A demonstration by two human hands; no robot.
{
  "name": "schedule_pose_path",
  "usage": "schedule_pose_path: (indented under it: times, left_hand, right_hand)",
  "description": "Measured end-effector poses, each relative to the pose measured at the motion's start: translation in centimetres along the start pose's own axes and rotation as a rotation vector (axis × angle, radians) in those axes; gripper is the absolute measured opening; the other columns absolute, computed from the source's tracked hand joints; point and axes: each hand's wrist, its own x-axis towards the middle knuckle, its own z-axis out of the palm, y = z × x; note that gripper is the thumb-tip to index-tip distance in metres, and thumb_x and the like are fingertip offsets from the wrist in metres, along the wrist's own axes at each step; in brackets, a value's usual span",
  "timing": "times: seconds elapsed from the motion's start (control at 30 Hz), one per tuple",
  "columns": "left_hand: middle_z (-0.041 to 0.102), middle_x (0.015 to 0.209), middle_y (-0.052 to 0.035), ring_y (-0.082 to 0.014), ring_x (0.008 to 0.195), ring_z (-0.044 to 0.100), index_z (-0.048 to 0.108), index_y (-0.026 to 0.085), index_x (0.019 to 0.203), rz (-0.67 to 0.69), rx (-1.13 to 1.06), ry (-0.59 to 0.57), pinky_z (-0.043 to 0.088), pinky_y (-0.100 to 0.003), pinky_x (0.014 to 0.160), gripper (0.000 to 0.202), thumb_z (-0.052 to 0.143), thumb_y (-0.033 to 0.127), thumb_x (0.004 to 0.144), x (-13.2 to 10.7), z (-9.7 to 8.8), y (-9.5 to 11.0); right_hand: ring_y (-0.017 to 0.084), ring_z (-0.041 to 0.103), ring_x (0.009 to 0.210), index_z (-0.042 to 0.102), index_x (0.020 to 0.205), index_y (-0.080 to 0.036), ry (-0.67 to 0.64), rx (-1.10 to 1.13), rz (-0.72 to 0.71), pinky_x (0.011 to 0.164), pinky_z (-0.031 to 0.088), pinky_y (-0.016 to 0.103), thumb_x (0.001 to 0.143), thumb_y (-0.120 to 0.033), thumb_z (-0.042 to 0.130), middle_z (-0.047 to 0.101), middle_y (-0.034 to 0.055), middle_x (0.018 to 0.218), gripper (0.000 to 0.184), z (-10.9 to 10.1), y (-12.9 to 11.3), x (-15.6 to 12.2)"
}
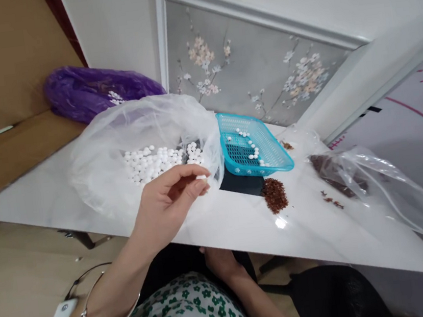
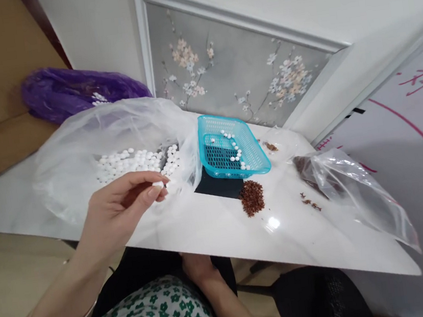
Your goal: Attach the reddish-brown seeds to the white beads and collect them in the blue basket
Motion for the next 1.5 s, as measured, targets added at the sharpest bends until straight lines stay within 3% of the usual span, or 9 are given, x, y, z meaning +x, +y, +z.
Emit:
schedule_pose_path:
  times: [0.1, 0.2, 0.27, 0.37, 0.5, 0.73, 1.03, 1.23, 1.5]
  left_hand:
    - [0.065, 0.073, 0.002, -0.0055, 0.064, 0.057, 0.069, 0.021, 0.085, -0.226, -0.418, -0.109, 0.048, -0.013, 0.061, 0.008, 0.062, 0.024, 0.082, -0.4, 0.8, -0.4]
    - [0.067, 0.081, 0.0006, -0.0032, 0.065, 0.058, 0.07, 0.018, 0.082, -0.486, -0.717, -0.191, 0.05, -0.009, 0.062, 0.009, 0.066, 0.026, 0.08, -0.8, 1.9, -1.2]
    - [0.069, 0.088, -0.002, -0.0037, 0.068, 0.061, 0.072, 0.015, 0.085, -0.604, -0.792, -0.204, 0.051, -0.009, 0.067, 0.011, 0.068, 0.023, 0.078, -0.8, 2.7, -1.7]
    - [0.07, 0.094, -0.0043, -0.005, 0.072, 0.063, 0.073, 0.013, 0.089, -0.706, -0.831, -0.199, 0.053, -0.01, 0.071, 0.014, 0.07, 0.015, 0.076, -0.6, 3.9, -2.5]
    - [0.068, 0.088, -0.0031, -0.0056, 0.073, 0.063, 0.071, 0.014, 0.093, -0.721, -0.845, -0.263, 0.053, -0.011, 0.071, 0.017, 0.068, 0.01, 0.076, -0.1, 5.1, -3.4]
    - [0.062, 0.082, -0.0005, -0.0051, 0.072, 0.059, 0.067, 0.016, 0.089, -0.714, -0.772, -0.337, 0.051, -0.012, 0.07, 0.008, 0.063, 0.016, 0.082, -0.1, 6.2, -4.7]
    - [0.064, 0.08, -0.0004, -0.0045, 0.072, 0.059, 0.069, 0.014, 0.085, -0.75, -0.759, -0.352, 0.05, -0.011, 0.072, 0.007, 0.065, 0.018, 0.08, -0.3, 6.2, -5.0]
    - [0.064, 0.078, -0.0007, -0.0043, 0.07, 0.061, 0.07, 0.013, 0.084, -0.771, -0.818, -0.372, 0.05, -0.011, 0.072, 0.007, 0.067, 0.017, 0.079, -1.1, 6.2, -5.4]
    - [0.062, 0.07, -0.0003, -0.0051, 0.065, 0.059, 0.067, 0.013, 0.076, -0.722, -0.803, -0.38, 0.049, -0.011, 0.066, 0.011, 0.067, 0.024, 0.079, -1.4, 6.2, -5.3]
  right_hand:
    - [0.02, 0.064, 0.074, 0.069, 0.076, -0.02, -0.158, -0.006, -0.033, 0.069, 0.051, 0.03, 0.08, -0.02, 0.066, 0.067, 0.0003, 0.074, 0.005, -2.0, -2.8, -1.7]
    - [0.012, 0.059, 0.055, 0.069, 0.074, -0.022, -0.236, 0.032, -0.056, 0.057, 0.047, 0.022, 0.084, -0.018, 0.06, 0.063, -0.003, 0.061, 0.013, -5.4, -7.0, -3.3]
    - [0.013, 0.06, 0.059, 0.07, 0.076, -0.02, -0.277, 0.178, -0.044, 0.056, 0.046, 0.022, 0.085, -0.02, 0.058, 0.064, 0.0006, 0.069, 0.015, -7.8, -9.5, -3.8]
    - [0.011, 0.058, 0.051, 0.07, 0.081, -0.02, -0.077, 0.499, 0.008, 0.05, 0.046, 0.021, 0.083, -0.024, 0.062, 0.063, 0.0003, 0.064, 0.009, -10.8, -11.4, -3.3]
    - [0.008, 0.054, 0.048, 0.066, 0.079, -0.02, 0.218, 0.786, 0.14, 0.049, 0.045, 0.019, 0.083, -0.028, 0.064, 0.06, -0.002, 0.057, 0.01, -12.7, -10.6, -1.0]
    - [0.007, 0.047, 0.056, 0.067, 0.085, -0.019, 0.242, 1.093, 0.174, 0.051, 0.04, 0.019, 0.084, -0.036, 0.063, 0.054, -0.0009, 0.069, 0.018, -12.7, -9.0, 1.4]
    - [0.01, 0.055, 0.06, 0.06, 0.099, -0.02, 0.303, 0.761, 0.076, 0.063, 0.045, 0.025, 0.088, -0.027, 0.058, 0.059, -0.0024, 0.067, 0.013, -12.7, -8.6, 0.9]
    - [0.011, 0.058, 0.06, 0.06, 0.083, -0.019, 0.337, 0.557, 0.023, 0.062, 0.047, 0.024, 0.087, -0.023, 0.058, 0.062, -0.0022, 0.064, 0.006, -12.4, -9.7, 0.8]
    - [0.012, 0.059, 0.062, 0.066, 0.082, -0.019, 0.346, 0.487, 0.041, 0.061, 0.049, 0.025, 0.083, -0.022, 0.061, 0.064, -0.0001, 0.07, 0.006, -11.9, -10.4, 1.0]
